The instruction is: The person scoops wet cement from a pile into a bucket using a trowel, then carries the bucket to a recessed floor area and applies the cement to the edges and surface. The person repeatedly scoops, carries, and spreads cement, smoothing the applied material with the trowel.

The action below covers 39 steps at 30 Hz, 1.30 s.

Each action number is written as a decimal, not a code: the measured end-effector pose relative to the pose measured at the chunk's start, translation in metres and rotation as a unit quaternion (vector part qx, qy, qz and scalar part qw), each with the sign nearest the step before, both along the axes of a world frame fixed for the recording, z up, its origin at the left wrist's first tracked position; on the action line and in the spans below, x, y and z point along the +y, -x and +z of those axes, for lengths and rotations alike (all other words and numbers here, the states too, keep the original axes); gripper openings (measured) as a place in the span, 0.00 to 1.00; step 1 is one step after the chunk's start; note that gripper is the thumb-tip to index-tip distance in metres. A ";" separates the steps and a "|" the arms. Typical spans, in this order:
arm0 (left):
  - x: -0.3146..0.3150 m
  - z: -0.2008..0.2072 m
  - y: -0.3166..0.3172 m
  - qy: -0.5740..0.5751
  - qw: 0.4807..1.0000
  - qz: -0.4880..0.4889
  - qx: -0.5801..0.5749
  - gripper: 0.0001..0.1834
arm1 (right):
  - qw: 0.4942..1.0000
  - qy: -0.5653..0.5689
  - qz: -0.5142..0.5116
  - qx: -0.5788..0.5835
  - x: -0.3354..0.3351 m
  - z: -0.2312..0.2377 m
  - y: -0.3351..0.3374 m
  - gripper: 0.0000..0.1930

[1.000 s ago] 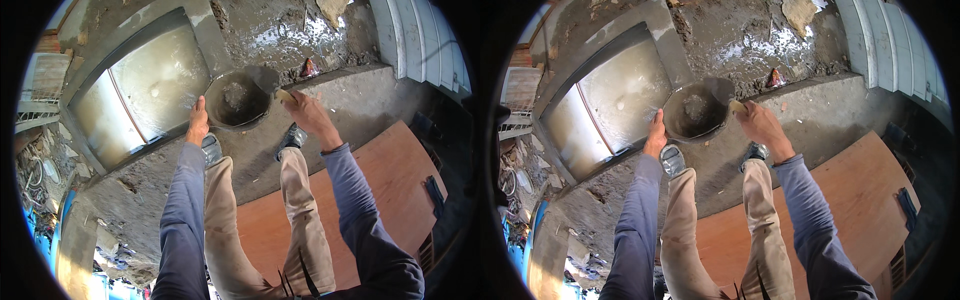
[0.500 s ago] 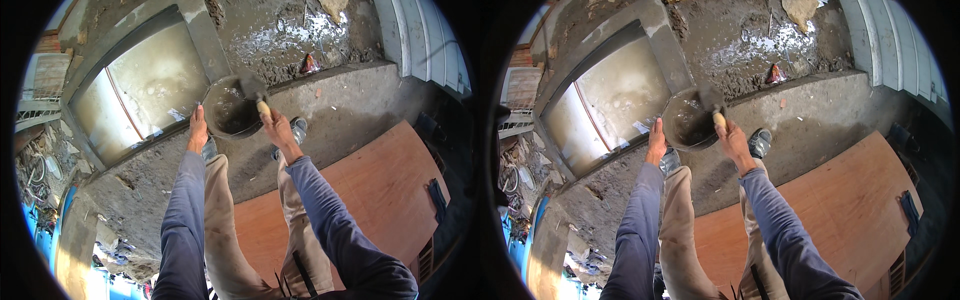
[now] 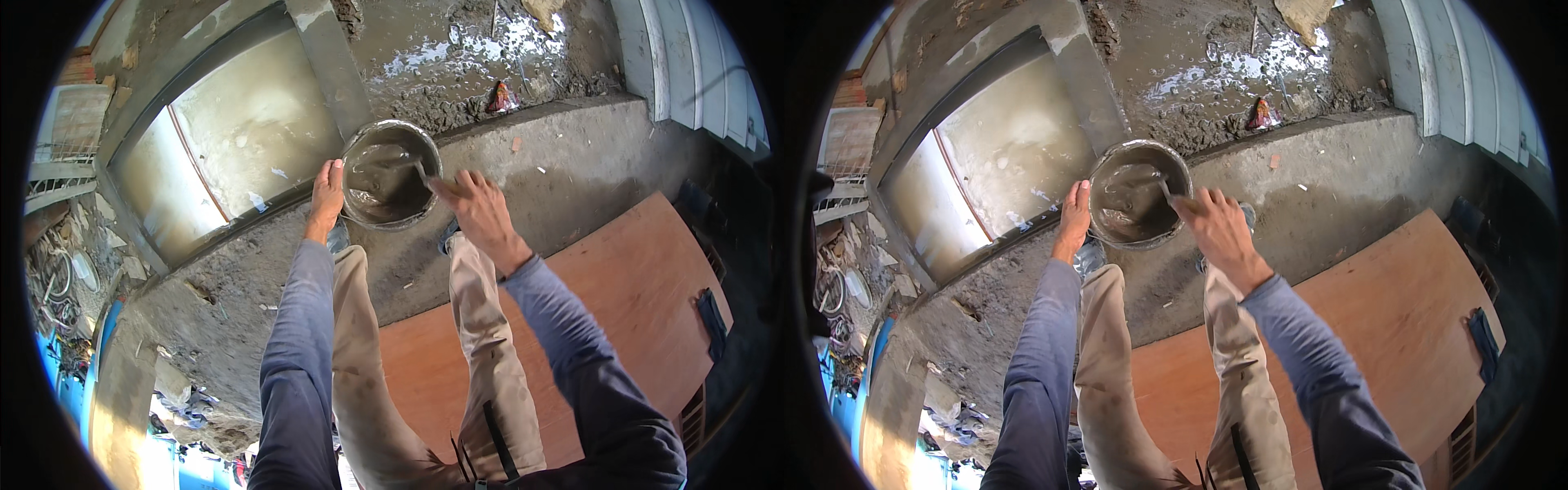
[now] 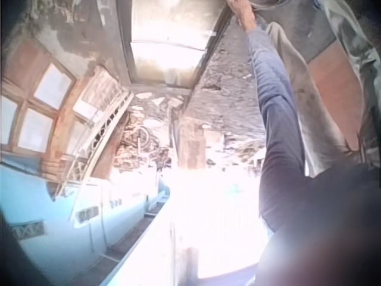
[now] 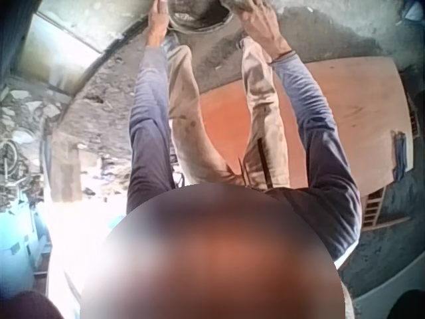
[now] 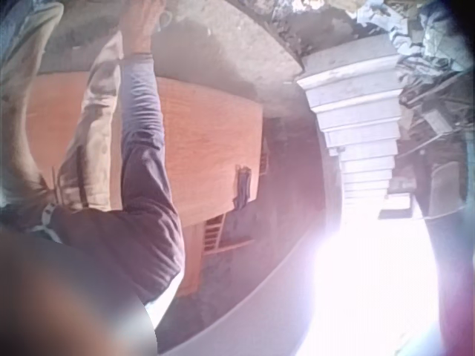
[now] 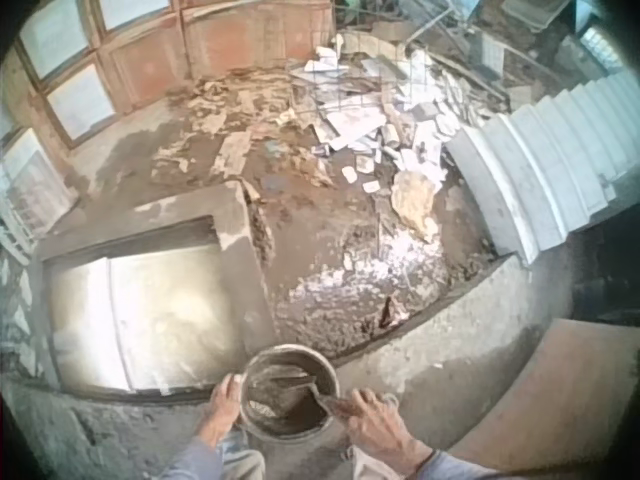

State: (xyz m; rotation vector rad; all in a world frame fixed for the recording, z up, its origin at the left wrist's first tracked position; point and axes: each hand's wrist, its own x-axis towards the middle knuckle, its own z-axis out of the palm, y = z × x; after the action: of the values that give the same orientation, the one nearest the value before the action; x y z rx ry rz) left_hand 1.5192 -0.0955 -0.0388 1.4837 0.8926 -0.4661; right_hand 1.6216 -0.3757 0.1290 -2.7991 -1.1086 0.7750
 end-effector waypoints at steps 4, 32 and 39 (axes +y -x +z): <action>-0.001 0.001 -0.012 -0.050 0.994 -0.091 -0.036 0.28 | 0.967 0.026 0.234 -0.100 0.014 -0.021 -0.068 0.23; -0.016 0.005 -0.033 -0.082 0.980 -0.156 -0.089 0.22 | 0.983 -0.030 0.159 -0.083 -0.019 -0.051 -0.039 0.26; -0.025 0.007 -0.035 -0.095 0.980 -0.146 -0.101 0.22 | 0.987 0.088 0.075 0.112 -0.024 -0.066 -0.008 0.26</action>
State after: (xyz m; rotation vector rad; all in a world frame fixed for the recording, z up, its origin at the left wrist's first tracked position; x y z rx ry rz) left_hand 1.5541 -0.1206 -0.0320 1.8144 0.5721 -0.4425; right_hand 1.6300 -0.3998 0.0629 -2.6967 -1.2762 1.2249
